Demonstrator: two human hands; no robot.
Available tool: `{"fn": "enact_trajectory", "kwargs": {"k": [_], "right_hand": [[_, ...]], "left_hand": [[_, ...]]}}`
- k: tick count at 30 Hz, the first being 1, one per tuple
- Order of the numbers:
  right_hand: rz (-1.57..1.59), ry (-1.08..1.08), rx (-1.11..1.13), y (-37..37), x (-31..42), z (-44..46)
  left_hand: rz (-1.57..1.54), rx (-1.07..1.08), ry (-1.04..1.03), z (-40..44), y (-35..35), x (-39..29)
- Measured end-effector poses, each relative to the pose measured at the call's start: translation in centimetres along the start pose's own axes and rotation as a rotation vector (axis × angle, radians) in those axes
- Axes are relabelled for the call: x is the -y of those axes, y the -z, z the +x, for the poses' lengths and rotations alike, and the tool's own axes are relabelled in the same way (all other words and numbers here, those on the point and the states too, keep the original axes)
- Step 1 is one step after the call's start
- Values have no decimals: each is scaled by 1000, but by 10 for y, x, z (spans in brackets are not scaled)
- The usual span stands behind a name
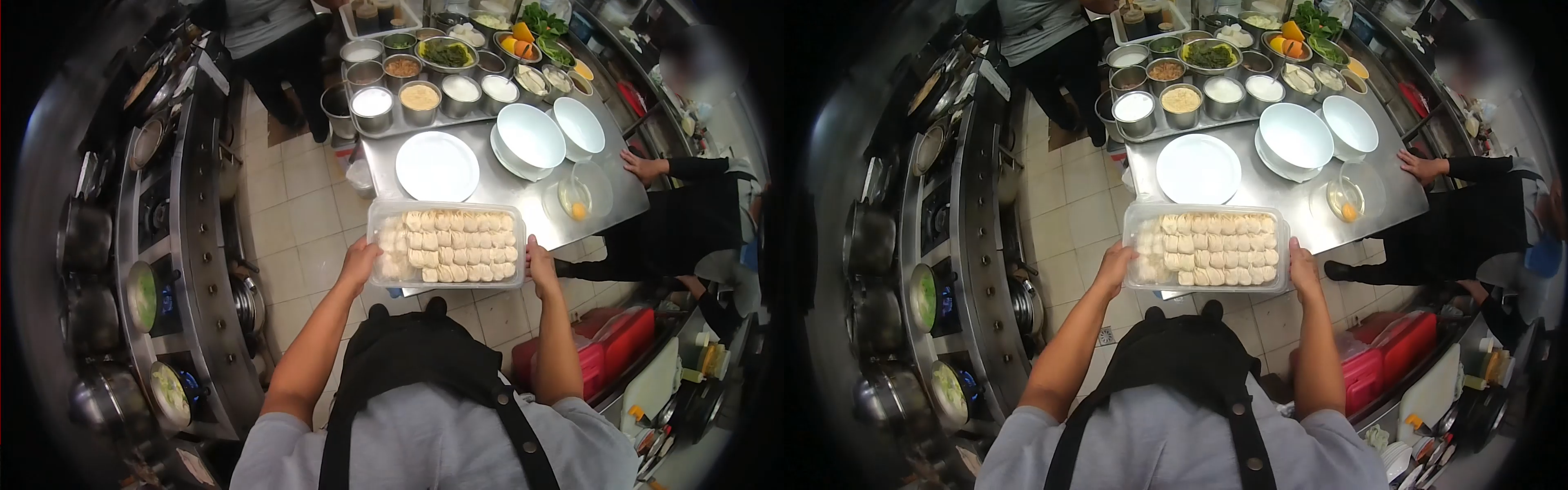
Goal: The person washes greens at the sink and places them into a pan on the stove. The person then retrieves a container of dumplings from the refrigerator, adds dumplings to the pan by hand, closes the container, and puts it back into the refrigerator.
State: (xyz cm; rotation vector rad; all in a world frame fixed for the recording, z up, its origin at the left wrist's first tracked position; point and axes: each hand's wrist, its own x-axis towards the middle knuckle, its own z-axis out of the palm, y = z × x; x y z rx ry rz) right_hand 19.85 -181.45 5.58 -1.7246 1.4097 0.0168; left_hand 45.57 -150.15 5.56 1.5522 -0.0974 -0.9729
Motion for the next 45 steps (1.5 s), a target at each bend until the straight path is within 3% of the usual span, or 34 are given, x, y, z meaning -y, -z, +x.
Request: {"fn": "enact_trajectory", "kwargs": {"k": [2, 4, 8, 10, 11, 13, 14, 16, 19, 23, 25, 26, 28, 33, 35, 39, 45], "right_hand": [[196, -54, 58, -10, 3, -5], [351, 130, -10, -14, 15, 2], [237, 46, 47, 3, 59, -36], [-96, 379, -371, -4, 49, -46], [-44, 343, -379, -6, 52, -60], [-108, 420, -456, -17, 36, -65], [-171, 499, -536, -22, 30, -67], [-149, 551, -574, -32, 36, -74], [-90, 514, -563, -36, 40, -77], [39, 485, -519, -36, 33, -66], [61, 470, -514, -37, 31, -63], [58, 453, -521, -39, 30, -61], [62, 435, -531, -40, 27, -59], [61, 458, -551, -40, 27, -59], [70, 451, -548, -39, 28, -60], [92, 448, -533, -38, 28, -60], [95, 456, -542, -39, 28, -60]], "left_hand": [[12, 37, 12, 4, -3, -2], [510, -62, -216, 14, -10, 4], [506, -107, -185, -1, -33, -2], [832, -619, -822, -30, -53, -27], [837, -617, -823, -37, -59, -37], [605, -130, -489, -40, -69, -53], [607, -137, -492, -34, -74, -55], [761, -4, -183, -14, -84, -53], [715, -161, -70, 13, -96, -38], [668, -109, 87, 14, -111, -53], [331, -193, 220, 8, -121, -62], [339, -193, 219, 6, -122, -66], [66, -170, 282, 3, -125, -73], [173, -231, 226, 5, -130, -73], [1, -193, 306, 2, -129, -80], [-20, -174, 303, 11, -129, -74], [117, -158, 233, 11, -133, -64]]}}
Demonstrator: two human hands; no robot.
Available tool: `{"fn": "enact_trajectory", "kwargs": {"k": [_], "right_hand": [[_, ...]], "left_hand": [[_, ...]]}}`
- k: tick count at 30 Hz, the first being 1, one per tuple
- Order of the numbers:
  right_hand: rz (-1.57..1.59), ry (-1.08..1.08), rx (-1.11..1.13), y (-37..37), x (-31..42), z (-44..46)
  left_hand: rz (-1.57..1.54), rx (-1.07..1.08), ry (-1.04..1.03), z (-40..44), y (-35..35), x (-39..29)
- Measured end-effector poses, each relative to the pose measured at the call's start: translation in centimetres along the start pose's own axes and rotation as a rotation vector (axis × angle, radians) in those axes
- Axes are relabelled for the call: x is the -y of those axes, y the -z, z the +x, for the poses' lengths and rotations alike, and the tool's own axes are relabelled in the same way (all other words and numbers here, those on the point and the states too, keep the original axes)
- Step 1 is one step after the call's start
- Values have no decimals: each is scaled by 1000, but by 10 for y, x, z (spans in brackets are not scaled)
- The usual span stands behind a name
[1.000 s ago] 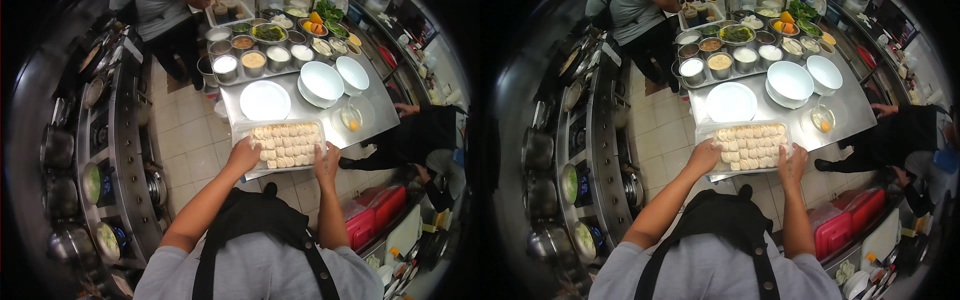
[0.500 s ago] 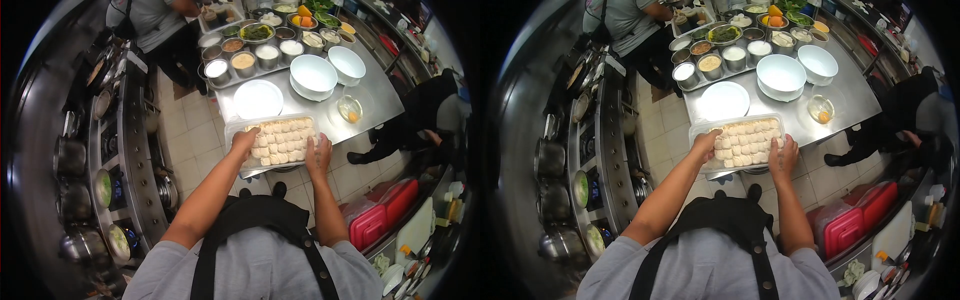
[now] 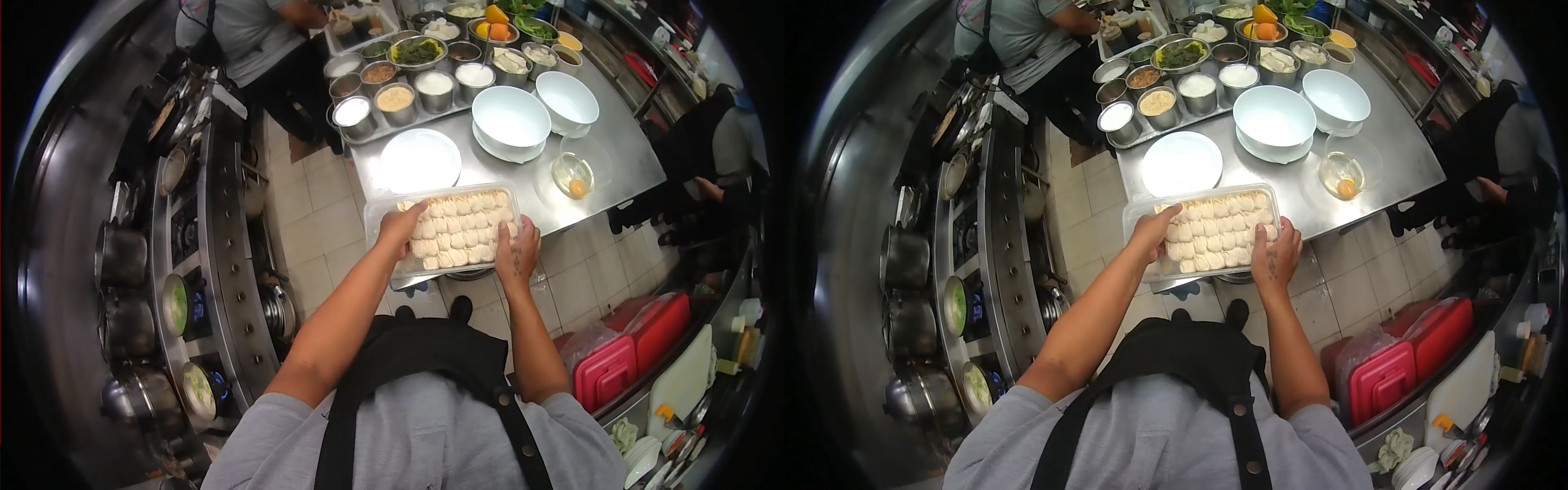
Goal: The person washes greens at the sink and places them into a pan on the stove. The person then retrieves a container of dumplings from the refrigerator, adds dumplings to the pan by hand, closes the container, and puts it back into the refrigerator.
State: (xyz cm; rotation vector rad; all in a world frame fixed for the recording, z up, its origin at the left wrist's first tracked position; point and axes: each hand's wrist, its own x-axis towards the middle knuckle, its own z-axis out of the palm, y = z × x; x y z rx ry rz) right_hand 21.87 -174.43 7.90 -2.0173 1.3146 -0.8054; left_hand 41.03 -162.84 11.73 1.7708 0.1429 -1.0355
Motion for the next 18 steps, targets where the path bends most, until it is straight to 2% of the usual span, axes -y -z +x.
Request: {"fn": "enact_trajectory", "kwargs": {"k": [2, 6, 8, 15, 17, 18], "right_hand": [[-8, -9, 8, 1, 3, 0], [2, 4, 12, 0, 1, 1], [-1, -4, 9, -1, 1, 1], [-9, -1, -8, -4, 0, 1], [-10, 1, -8, -4, -2, 2], [-10, 3, -8, -5, -3, 2]], "left_hand": [[-118, 3, 40, 6, -3, 3], [-81, 19, -12, 10, -13, 10], [41, -107, -170, 20, -15, 18], [118, -191, -133, 26, -19, 20], [-181, -34, -144, 26, -16, 25], [-179, -31, -144, 28, -13, 27]]}}
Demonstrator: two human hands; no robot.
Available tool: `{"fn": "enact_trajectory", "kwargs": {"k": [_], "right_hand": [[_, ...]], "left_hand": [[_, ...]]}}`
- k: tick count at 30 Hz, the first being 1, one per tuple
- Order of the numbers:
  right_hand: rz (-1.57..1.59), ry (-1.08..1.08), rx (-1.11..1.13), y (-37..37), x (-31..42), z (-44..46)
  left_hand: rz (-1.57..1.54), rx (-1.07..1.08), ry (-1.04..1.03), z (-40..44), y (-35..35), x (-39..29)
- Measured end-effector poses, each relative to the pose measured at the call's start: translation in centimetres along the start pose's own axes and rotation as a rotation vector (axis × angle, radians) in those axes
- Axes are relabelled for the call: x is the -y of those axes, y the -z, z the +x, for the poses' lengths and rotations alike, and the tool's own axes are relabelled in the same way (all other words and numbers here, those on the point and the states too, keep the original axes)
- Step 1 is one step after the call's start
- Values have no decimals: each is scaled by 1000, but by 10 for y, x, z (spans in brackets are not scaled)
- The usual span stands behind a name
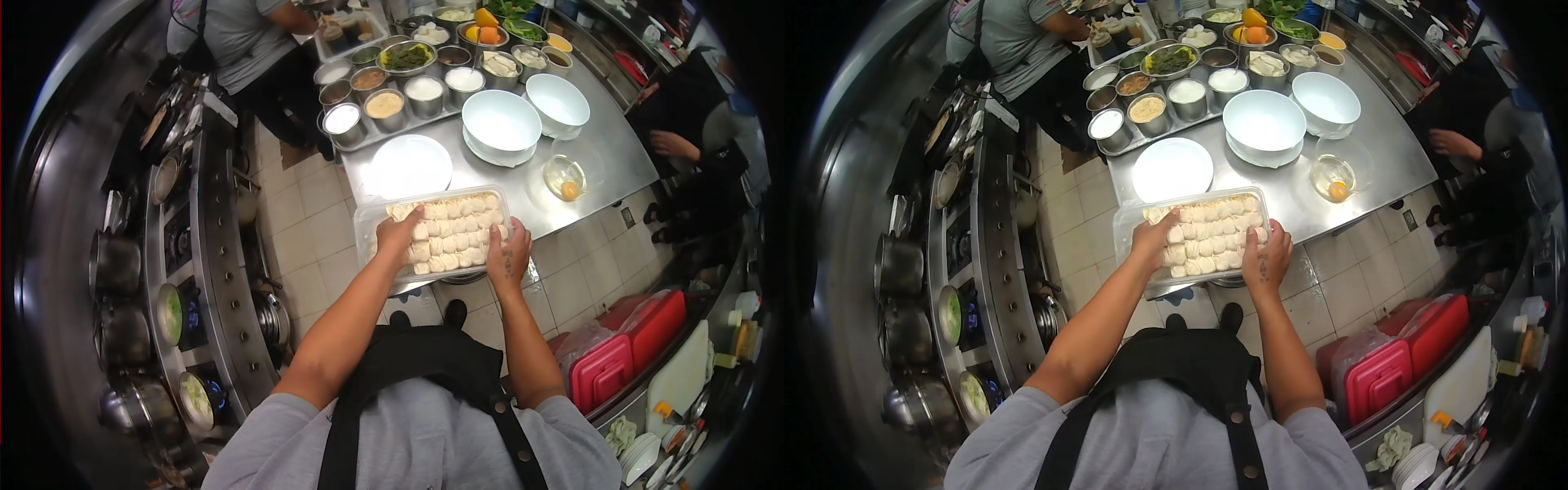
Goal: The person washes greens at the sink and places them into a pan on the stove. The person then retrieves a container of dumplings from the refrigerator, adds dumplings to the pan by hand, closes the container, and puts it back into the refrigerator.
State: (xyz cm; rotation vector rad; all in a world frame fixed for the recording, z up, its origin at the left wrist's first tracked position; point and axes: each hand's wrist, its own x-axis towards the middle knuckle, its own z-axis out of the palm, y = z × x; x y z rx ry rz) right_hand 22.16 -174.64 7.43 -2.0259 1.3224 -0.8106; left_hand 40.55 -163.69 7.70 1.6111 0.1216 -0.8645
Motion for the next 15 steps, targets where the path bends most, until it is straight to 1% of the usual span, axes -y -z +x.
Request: {"fn": "enact_trajectory", "kwargs": {"k": [2, 6, 8, 9, 11, 12, 14, 15], "right_hand": [[10, 4, -4, 0, -1, 0], [67, -24, 6, 0, -1, 1], [60, -28, 9, -1, -3, 1], [59, -35, 11, -1, -4, 1], [50, -27, 14, -1, -4, 2], [46, -22, 16, -1, -3, 2], [48, -21, 18, -1, -3, 1], [53, -21, 12, -1, -3, 2]], "left_hand": [[-224, 141, 17, 0, 6, 2], [-239, 192, 10, -4, 12, 1], [-377, 262, 78, -4, 15, 0], [-382, 263, 79, -5, 14, 0], [-35, 199, -57, -12, 11, -3], [-41, 197, -54, -17, 10, -7], [82, 221, -131, -27, 9, -15], [80, 219, -130, -23, 10, -13]]}}
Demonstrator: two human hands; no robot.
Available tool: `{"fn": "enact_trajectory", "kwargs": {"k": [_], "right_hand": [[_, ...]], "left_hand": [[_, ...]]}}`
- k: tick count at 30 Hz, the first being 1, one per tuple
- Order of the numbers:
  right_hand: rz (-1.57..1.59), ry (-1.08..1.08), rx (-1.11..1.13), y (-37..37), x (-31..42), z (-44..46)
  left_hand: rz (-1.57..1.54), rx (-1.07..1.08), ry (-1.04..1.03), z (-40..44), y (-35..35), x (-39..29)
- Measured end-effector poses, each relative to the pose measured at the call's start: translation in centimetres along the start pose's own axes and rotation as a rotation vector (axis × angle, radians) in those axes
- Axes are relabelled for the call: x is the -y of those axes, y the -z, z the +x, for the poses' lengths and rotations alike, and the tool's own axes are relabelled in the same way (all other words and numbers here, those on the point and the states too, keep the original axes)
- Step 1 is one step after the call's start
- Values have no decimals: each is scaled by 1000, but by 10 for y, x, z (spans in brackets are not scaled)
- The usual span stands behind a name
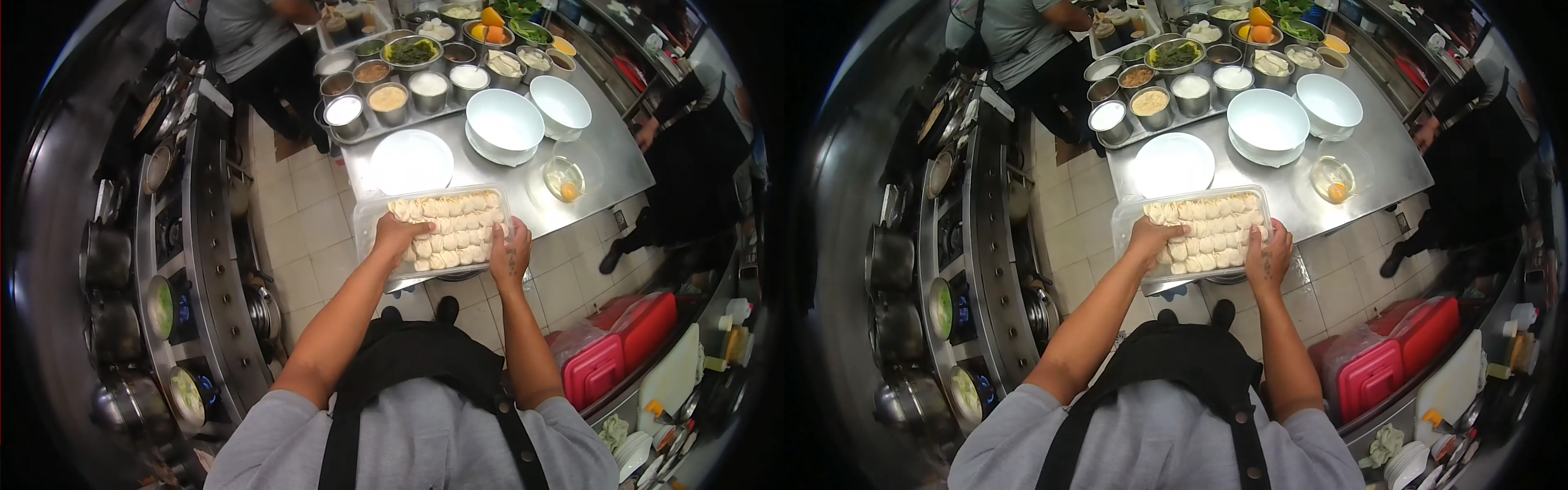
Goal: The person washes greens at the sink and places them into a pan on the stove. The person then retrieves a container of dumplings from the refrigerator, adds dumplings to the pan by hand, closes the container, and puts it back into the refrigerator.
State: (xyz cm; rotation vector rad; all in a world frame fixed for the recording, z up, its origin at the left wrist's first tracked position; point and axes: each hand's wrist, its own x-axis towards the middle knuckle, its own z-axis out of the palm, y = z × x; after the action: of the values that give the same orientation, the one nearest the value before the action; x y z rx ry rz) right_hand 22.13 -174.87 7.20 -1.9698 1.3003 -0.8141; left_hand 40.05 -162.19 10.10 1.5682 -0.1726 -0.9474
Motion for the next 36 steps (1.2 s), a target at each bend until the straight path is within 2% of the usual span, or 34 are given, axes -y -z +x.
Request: {"fn": "enact_trajectory", "kwargs": {"k": [5, 11, 15, 17, 19, 21, 23, 25, 28, 32, 36], "right_hand": [[41, -40, 19, 0, -4, 2], [89, -75, 63, 0, -10, 6], [67, -81, 115, 4, -7, 8], [57, -72, 99, 7, -2, 7], [49, -64, 83, 14, 7, 3], [-263, 346, -295, 31, 40, -3], [37, 512, -4, 29, 61, 1], [93, 681, 347, 10, 75, 13], [90, 796, 578, -20, 78, 32], [28, 844, 683, -27, 80, 49], [-107, 915, 631, -30, 81, 46]], "left_hand": [[-250, 160, 103, 11, 10, 11], [-471, 285, 81, 5, 15, 15], [-505, 286, 174, 6, 15, 1], [-253, 84, 118, 3, 12, -5], [-239, 80, 91, 10, 14, 6], [-223, 78, 62, 13, 15, 7], [-346, 135, 74, 9, 14, 8], [-350, 159, 91, 9, 15, 7], [-367, 206, 78, 8, 18, 0], [-274, 208, 69, 11, 26, -2], [-201, 185, 116, 14, 33, 0]]}}
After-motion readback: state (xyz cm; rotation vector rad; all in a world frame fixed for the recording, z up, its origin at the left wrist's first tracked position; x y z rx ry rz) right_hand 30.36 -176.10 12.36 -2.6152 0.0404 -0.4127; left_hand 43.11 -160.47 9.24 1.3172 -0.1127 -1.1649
